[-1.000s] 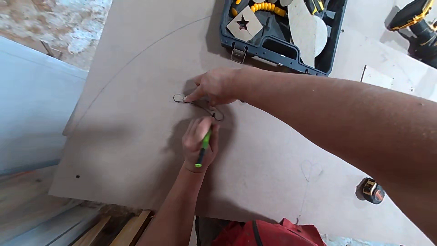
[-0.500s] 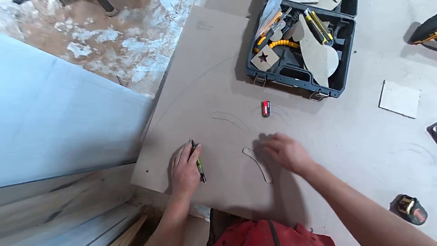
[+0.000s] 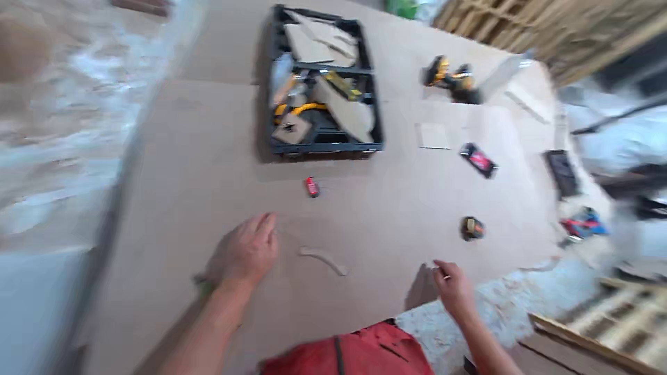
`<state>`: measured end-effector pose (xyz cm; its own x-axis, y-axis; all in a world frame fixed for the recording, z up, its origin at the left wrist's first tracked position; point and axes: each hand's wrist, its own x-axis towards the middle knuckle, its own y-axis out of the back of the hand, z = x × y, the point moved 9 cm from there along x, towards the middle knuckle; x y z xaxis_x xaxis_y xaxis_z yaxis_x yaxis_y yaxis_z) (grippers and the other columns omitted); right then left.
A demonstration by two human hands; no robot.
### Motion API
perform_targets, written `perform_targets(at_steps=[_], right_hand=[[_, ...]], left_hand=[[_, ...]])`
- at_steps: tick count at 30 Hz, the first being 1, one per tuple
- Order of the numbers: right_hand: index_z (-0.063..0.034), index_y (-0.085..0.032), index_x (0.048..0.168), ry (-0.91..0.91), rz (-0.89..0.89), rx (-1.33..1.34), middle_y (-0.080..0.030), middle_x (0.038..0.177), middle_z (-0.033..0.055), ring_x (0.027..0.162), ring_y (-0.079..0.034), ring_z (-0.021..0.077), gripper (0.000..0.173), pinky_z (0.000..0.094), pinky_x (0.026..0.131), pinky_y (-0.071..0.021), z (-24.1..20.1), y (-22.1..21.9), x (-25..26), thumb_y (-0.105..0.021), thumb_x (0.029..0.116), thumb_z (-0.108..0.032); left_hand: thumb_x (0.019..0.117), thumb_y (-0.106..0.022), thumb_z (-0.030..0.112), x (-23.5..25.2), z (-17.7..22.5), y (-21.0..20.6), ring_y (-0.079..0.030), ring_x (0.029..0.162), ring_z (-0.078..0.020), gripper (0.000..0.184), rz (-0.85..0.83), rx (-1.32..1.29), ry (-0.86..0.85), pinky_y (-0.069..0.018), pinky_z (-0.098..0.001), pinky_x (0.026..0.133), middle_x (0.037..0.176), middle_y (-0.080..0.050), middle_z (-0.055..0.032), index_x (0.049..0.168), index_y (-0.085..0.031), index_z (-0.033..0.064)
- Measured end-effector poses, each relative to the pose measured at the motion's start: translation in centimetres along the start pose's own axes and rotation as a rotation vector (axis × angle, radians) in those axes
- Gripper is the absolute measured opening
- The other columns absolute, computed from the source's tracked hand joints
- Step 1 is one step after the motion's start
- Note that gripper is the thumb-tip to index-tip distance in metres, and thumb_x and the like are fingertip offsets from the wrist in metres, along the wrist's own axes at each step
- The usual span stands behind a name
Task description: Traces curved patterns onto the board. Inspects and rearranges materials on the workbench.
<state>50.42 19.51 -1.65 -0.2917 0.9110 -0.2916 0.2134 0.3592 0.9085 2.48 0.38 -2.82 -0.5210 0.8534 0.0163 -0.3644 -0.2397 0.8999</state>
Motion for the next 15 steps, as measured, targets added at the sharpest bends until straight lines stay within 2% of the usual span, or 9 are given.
perform_targets(at_steps=[3, 5, 7, 9, 11, 12, 13, 15], right_hand=[[-0.0163, -0.072, 0.127, -0.123, 0.021, 0.015, -0.072, 0.117, 0.0066, 0.098, -0.071, 0.0182, 0.033, 0.0426, 0.089, -0.0605, 4.9, -0.4, -4.8, -0.055, 0.1018, -0.029], [-0.0159, -0.073, 0.126, -0.108, 0.037, 0.023, -0.072, 0.115, 0.0072, 0.096, -0.072, 0.0183, 0.031, 0.042, 0.087, -0.0617, 6.4, -0.8, -6.8, -0.058, 0.102, -0.029], [-0.0148, -0.072, 0.125, -0.082, 0.062, 0.047, -0.072, 0.113, 0.0092, 0.097, -0.072, 0.0209, 0.03, 0.0442, 0.086, -0.0622, 6.9, -0.8, -7.8, -0.058, 0.1022, -0.027], [-0.0096, -0.071, 0.126, -0.026, 0.072, 0.115, -0.071, 0.113, 0.015, 0.098, -0.071, 0.0253, 0.031, 0.0479, 0.084, -0.0614, 6.4, -1.4, -7.2, -0.057, 0.1027, -0.025], [-0.0049, -0.07, 0.127, 0.083, 0.041, 0.179, -0.069, 0.115, 0.0187, 0.095, -0.071, 0.0249, 0.033, 0.0439, 0.081, -0.0614, 4.8, -2.2, -5.1, -0.057, 0.1029, -0.023], [-0.0039, -0.069, 0.128, 0.152, 0.03, 0.19, -0.068, 0.115, 0.0193, 0.094, -0.07, 0.0237, 0.034, 0.0415, 0.08, -0.0616, 3.4, -2.4, -3.6, -0.056, 0.1028, -0.023], [-0.0034, -0.069, 0.128, 0.23, 0.029, 0.19, -0.068, 0.115, 0.0195, 0.093, -0.07, 0.0234, 0.034, 0.0405, 0.078, -0.0614, 1.4, -2.5, -1.6, -0.056, 0.1027, -0.023], [-0.0043, -0.069, 0.126, 0.39, 0.053, 0.153, -0.068, 0.116, 0.0188, 0.093, -0.071, 0.0264, 0.035, 0.0439, 0.077, -0.0617, -3.6, -2.0, 3.0, -0.054, 0.1015, -0.024]], left_hand=[[0.1028, -0.055, 0.01, 6.0, 3.1, -2.7, -0.045, 0.141, -0.0449, 0.052, -0.164, 0.031, -0.077, -0.0405, -0.0669, 0.11, 0.164, -0.036, -0.0165, 0.154, -0.048, 0.0145], [0.1023, -0.05, 0.004, 8.6, 4.6, -3.7, -0.038, 0.147, -0.0438, 0.055, -0.24, 0.074, -0.13, -0.036, -0.0684, 0.113, 0.167, -0.031, -0.0146, 0.155, -0.046, 0.017], [0.1024, -0.048, 0.005, 10.1, 5.4, -4.4, -0.043, 0.146, -0.0364, 0.052, -0.263, 0.112, -0.155, -0.0372, -0.0615, 0.116, 0.162, -0.042, -0.0116, 0.152, -0.052, 0.0191], [0.1038, -0.052, 0.015, 10.4, 6.2, -4.2, -0.054, 0.135, -0.0342, 0.037, -0.198, 0.16, -0.19, -0.0444, -0.0573, 0.111, 0.145, -0.058, -0.014, 0.139, -0.064, 0.014], [0.1047, -0.055, 0.024, 9.1, 6.8, -4.7, -0.051, 0.138, -0.0348, 0.033, -0.23, 0.183, -0.177, -0.0408, -0.056, 0.114, 0.144, -0.058, -0.0168, 0.13, -0.066, 0.0057], [0.1046, -0.055, 0.022, 8.0, 7.2, -5.1, -0.051, 0.138, -0.0353, 0.031, -0.238, 0.172, -0.16, -0.0415, -0.0552, 0.113, 0.144, -0.058, -0.0179, 0.126, -0.067, 0.003], [0.1043, -0.055, 0.021, 7.0, 7.6, -5.4, -0.055, 0.134, -0.0352, 0.028, -0.215, 0.155, -0.149, -0.0455, -0.0539, 0.109, 0.138, -0.061, -0.0183, 0.12, -0.067, 0.0019], [0.1031, -0.058, 0.022, 5.3, 7.8, -5.6, -0.064, 0.115, -0.0324, 0.022, -0.159, 0.077, -0.061, -0.0536, -0.0483, 0.097, 0.117, -0.067, -0.016, 0.11, -0.066, 0.0026]])
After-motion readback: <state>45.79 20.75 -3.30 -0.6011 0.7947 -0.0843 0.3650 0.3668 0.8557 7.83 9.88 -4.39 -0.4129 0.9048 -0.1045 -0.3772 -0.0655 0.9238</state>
